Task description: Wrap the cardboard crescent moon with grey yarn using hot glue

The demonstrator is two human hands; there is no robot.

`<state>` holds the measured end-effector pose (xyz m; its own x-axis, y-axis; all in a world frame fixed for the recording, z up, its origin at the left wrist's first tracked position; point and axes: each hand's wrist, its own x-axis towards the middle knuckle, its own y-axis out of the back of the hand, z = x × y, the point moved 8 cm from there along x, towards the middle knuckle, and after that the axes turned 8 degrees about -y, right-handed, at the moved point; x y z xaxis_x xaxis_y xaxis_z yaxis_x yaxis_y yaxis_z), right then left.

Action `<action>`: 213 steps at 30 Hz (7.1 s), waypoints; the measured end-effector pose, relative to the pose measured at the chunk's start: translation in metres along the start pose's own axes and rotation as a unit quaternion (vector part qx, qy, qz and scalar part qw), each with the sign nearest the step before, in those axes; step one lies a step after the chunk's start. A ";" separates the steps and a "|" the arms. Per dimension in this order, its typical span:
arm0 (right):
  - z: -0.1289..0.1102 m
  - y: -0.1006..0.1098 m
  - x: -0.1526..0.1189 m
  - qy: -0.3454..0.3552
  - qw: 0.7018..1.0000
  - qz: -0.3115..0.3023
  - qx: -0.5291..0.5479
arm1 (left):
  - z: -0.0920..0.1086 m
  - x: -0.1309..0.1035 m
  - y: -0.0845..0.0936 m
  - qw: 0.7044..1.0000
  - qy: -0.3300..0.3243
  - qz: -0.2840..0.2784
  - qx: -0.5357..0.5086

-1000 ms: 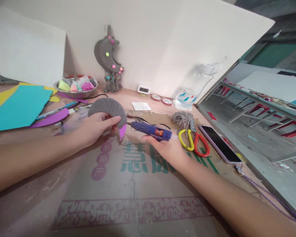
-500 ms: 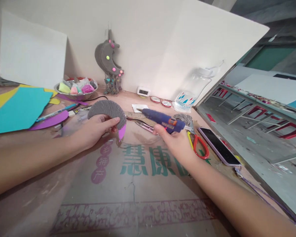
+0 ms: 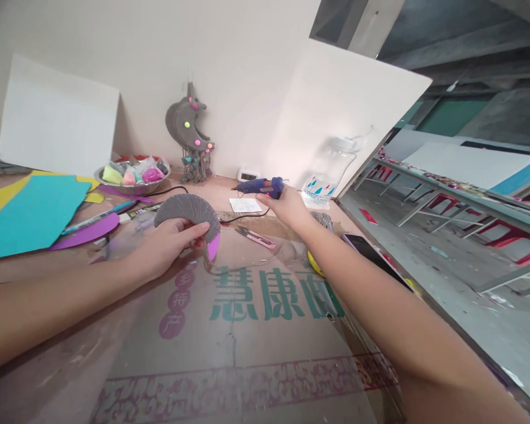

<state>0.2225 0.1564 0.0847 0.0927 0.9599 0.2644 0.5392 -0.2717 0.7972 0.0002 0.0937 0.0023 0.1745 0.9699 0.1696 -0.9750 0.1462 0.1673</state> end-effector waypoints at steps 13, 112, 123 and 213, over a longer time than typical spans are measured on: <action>0.040 -0.027 0.015 -0.004 0.988 -0.049 -0.147 | 0.010 -0.003 0.001 1.000 0.005 -0.005 0.029; -0.027 -0.050 -0.114 0.067 0.979 -0.130 0.139 | 0.020 -0.011 -0.015 0.984 -0.021 -0.112 0.136; -0.027 -0.049 -0.113 0.071 0.978 -0.129 0.147 | 0.018 -0.010 -0.018 0.982 -0.024 -0.128 0.137; -0.022 -0.059 -0.112 0.012 0.934 -0.213 0.286 | 0.032 -0.010 -0.015 0.969 -0.073 -0.105 0.213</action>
<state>0.1616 0.0630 0.0198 -0.2465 0.9691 0.0071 0.8824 0.2214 0.4151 0.0176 0.0758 0.0290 0.4113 0.8849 0.2186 -0.7759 0.2141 0.5934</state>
